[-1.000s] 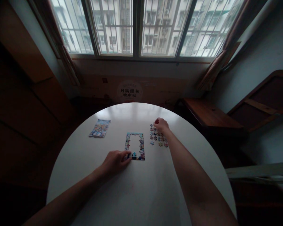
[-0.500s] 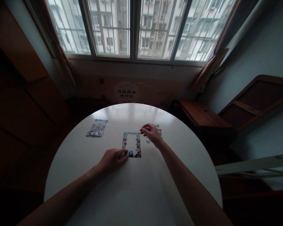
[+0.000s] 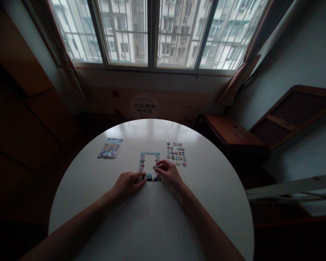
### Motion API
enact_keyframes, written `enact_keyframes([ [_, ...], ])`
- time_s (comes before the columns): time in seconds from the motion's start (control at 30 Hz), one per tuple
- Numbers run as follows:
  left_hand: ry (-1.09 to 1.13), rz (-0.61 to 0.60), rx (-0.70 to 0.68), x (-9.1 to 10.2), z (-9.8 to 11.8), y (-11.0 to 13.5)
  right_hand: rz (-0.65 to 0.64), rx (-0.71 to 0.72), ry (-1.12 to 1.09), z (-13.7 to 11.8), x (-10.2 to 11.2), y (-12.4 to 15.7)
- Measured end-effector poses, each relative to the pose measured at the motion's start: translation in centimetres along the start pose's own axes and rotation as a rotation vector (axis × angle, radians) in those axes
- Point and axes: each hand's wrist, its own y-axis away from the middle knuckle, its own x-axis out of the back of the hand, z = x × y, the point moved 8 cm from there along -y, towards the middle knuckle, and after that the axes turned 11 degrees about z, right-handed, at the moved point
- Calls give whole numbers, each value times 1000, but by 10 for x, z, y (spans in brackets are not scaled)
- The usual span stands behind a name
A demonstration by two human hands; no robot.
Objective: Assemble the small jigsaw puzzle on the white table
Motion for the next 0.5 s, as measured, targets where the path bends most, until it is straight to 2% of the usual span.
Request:
enact_keyframes([
  [0.5, 9, -33, 33, 1, -1, 1, 20, 154, 251, -11, -5, 9],
])
